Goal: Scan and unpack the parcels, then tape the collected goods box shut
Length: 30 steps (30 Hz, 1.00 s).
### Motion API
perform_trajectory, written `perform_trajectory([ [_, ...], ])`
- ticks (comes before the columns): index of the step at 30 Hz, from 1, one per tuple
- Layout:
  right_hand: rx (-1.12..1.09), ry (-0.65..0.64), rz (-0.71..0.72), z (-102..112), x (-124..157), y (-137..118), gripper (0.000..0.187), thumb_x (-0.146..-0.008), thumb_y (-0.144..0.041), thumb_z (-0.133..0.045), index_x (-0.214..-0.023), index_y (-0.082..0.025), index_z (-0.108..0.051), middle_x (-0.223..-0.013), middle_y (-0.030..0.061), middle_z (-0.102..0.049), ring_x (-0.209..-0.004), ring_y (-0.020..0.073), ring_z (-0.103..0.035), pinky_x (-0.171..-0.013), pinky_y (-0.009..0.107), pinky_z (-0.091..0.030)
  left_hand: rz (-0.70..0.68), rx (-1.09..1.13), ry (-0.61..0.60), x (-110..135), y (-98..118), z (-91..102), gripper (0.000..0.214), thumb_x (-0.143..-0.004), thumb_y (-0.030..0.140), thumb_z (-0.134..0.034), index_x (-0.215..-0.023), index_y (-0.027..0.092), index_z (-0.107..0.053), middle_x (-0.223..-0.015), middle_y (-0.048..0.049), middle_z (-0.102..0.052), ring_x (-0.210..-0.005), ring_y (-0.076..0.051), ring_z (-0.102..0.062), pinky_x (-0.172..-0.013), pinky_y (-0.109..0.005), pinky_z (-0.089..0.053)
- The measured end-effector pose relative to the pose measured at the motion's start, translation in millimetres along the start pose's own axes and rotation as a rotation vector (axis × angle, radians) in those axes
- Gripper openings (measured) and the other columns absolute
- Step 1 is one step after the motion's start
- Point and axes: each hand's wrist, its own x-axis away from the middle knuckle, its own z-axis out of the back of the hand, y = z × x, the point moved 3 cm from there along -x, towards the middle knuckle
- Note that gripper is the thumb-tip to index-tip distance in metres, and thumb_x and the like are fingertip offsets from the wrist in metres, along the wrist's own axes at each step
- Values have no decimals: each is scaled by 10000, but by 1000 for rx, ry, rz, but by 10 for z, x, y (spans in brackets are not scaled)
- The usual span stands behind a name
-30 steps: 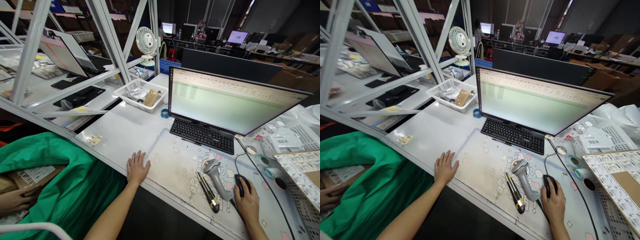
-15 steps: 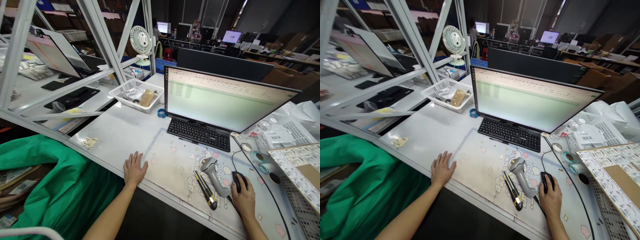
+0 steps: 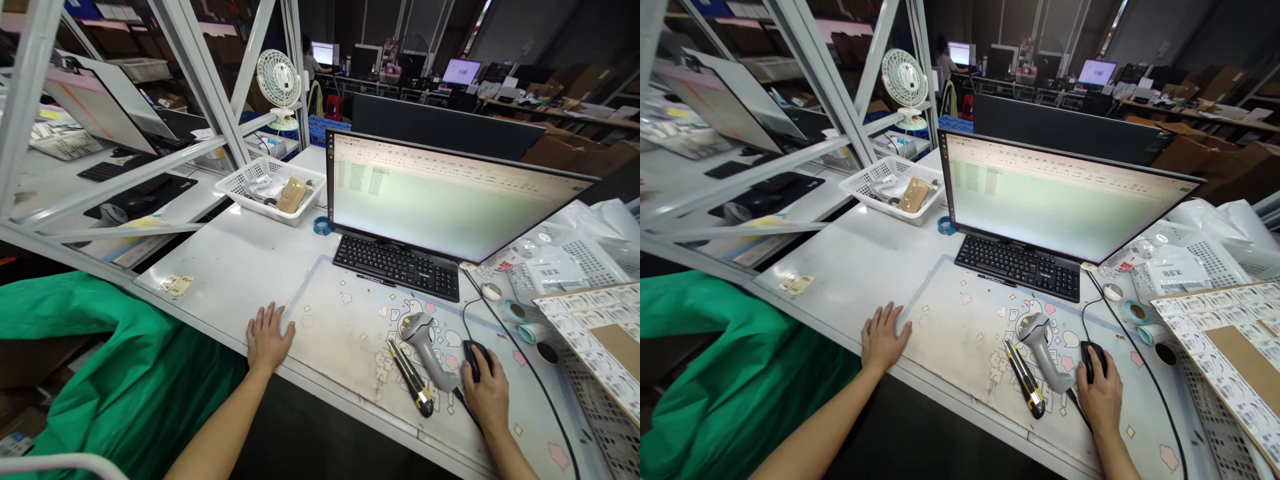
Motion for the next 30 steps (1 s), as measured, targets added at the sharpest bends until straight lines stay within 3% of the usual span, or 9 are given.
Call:
perform_trajectory([
  [30,-3,-2,-34,33,9,-14,468,-971,-401,-565,-1346,-172,-725,-1507,196,-574,-1267,386,-606,-1051,555,-503,18,17,-2,-3,33,18,566,-1046,464,-468,-1539,226,-614,-1744,-74,-415,-1649,-322,-286,-1357,-551,-160],
])
